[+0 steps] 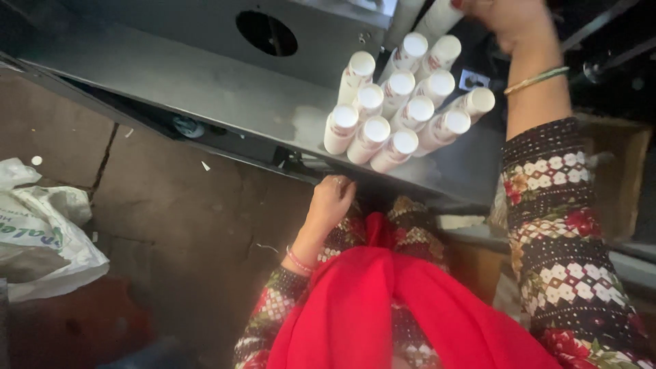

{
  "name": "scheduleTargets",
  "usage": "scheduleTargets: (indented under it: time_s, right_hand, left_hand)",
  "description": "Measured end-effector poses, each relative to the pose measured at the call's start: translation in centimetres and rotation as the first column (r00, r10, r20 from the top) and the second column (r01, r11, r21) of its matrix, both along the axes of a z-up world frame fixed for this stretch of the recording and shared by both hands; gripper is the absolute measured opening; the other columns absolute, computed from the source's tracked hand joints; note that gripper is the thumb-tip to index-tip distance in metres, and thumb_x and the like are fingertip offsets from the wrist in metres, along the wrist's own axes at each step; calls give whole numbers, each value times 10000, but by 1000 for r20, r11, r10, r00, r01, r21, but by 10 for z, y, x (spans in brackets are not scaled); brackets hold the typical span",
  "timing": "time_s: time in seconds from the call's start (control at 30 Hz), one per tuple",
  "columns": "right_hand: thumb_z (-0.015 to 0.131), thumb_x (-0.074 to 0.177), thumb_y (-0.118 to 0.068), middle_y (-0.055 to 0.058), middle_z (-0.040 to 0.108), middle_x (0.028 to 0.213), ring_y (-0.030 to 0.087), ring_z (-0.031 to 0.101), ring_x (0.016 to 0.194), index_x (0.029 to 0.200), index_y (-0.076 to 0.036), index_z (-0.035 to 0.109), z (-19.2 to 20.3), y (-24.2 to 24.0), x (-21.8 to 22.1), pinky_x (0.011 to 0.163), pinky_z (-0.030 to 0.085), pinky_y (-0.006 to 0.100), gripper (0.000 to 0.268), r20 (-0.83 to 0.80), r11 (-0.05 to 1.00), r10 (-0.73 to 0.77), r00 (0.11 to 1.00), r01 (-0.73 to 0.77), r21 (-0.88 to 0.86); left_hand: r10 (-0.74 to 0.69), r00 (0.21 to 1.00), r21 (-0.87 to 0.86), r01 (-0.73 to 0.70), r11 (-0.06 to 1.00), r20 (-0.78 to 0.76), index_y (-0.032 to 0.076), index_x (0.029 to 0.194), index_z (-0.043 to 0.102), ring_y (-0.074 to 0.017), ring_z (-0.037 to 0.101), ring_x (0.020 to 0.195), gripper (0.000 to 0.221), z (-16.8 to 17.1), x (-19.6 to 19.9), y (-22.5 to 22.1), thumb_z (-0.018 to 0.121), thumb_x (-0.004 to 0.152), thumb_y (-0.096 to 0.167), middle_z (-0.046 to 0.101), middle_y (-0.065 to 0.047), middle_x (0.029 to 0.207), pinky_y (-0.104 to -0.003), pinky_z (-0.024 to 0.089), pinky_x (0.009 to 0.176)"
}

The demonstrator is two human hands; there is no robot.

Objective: Manually counting and packaging paper cups into plastic bags at a production station.

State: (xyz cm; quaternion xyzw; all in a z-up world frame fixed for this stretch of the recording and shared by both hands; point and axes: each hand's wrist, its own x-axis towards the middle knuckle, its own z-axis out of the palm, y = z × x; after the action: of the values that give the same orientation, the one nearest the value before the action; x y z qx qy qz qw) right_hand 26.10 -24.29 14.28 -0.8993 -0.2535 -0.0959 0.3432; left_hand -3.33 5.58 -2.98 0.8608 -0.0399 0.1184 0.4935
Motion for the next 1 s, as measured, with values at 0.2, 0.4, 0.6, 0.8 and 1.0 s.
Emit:
scheduleTargets:
  time_s: [0.2, 0.4, 0.6, 0.8, 1.0]
  right_hand:
    - [909, 939, -123, 150, 735, 1085, 225, 687, 926, 1143, 44, 691, 1, 6, 40, 803, 565, 368, 342, 65, 1000, -16, 998, 16, 1]
    - [915, 799, -160, 141, 705, 1266, 251, 681, 1159, 1334, 30, 585, -26, 4, 31, 968, 563, 379, 657, -58, 996, -35, 998, 40, 85]
    - [873, 892, -173, 179, 707, 1305, 283, 666, 1225, 1408, 2, 584, -143, -9, 42, 1023, 519, 389, 617, -182, 965, -146, 972, 181, 192]
    - [873, 845, -86, 165, 717, 1277, 272, 694, 1165, 1405, 4, 552, -91, -18, 19, 1005, 571, 371, 652, -58, 944, -60, 997, 75, 320]
    - [873, 1000, 70, 126, 739, 1230, 254, 755, 1144, 1242, 20, 654, 48, 1, -107, 1058, 631, 363, 330, -46, 899, 108, 993, -78, 431]
  left_hand:
    - [55, 997, -19, -54, 998, 51, 0, 880, 688, -416, 660, 884, 135, -15, -2, 11, 694, 906, 133, 685, -221, 891, -476, 531, 777]
    - [42, 999, -24, -43, 999, -31, -3, 898, 689, -418, 653, 856, 149, -11, -1, 4, 700, 885, 145, 674, -222, 876, -475, 527, 754]
    - [2, 999, -11, -2, 1000, -48, -3, 845, 660, -415, 650, 849, 181, -6, -6, 0, 701, 900, 165, 667, -217, 850, -475, 530, 749]
    - [-4, 1000, 13, 4, 1000, -22, 10, 879, 694, -410, 659, 857, 153, 1, -9, 1, 694, 895, 162, 677, -217, 866, -475, 533, 759]
    - [-21, 999, 24, 20, 1000, 29, 19, 908, 715, -408, 666, 883, 156, 12, 1, -4, 686, 916, 172, 699, -210, 893, -483, 529, 770]
